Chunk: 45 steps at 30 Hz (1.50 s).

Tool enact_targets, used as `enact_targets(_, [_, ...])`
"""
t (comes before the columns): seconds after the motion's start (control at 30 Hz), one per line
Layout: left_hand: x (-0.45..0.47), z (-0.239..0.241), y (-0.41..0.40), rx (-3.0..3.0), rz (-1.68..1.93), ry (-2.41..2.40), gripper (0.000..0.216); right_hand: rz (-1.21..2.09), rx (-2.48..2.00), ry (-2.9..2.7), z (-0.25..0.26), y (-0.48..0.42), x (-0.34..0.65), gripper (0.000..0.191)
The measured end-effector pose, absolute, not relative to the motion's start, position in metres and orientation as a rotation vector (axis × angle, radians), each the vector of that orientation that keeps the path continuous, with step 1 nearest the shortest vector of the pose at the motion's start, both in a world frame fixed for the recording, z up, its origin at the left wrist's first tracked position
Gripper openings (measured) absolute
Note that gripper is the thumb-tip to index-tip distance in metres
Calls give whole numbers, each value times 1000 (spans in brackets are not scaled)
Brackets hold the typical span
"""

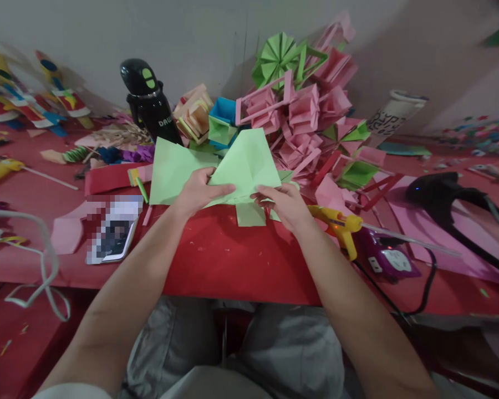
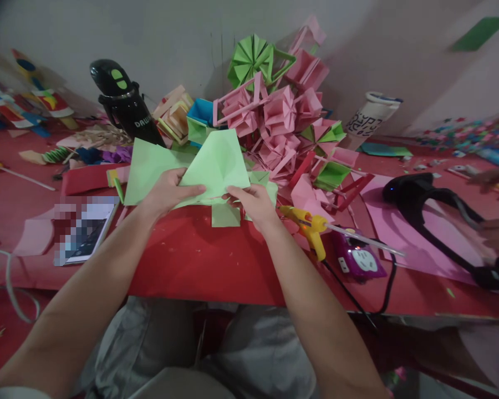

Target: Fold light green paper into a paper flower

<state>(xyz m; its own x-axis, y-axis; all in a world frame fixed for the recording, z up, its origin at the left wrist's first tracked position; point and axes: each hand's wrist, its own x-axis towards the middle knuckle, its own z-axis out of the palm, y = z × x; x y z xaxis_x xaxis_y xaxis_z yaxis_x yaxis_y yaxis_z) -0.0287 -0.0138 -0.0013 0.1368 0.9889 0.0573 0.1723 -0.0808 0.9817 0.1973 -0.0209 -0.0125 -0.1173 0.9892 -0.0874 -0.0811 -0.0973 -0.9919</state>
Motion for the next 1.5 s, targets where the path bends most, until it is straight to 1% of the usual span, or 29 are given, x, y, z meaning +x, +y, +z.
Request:
enact_targets(0.17, [-28, 0, -14, 1405, 1065, 1165, 46, 1396, -1159, -1202, -12, -21, 196, 27])
enact_targets(0.33, [-26, 0, -15, 1360, 1025, 1143, 47, 1350, -1177, -1210, -15, -22, 195, 32])
enact_targets(0.47, [-31, 4, -16, 1325, 936, 1101, 49, 1327, -1192, -1206, -14, -22, 197, 31])
enact_targets(0.67, [-49, 10, -13, 1305, 761, 1054, 61, 1262, -1202, -1173, -12, -18, 202, 29])
enact_targets(0.87, [-55, 10, -10, 1240, 744, 1101, 52, 1272, -1200, -1139, -11, -18, 202, 28])
enact_targets(1.2, [-60, 15, -7, 1125, 781, 1167, 28, 1282, -1189, -1083, -5, -20, 201, 27])
enact_targets(1.5, [-62, 9, -5, 1167, 763, 1161, 32, 1283, -1151, -1054, -6, -19, 201, 28])
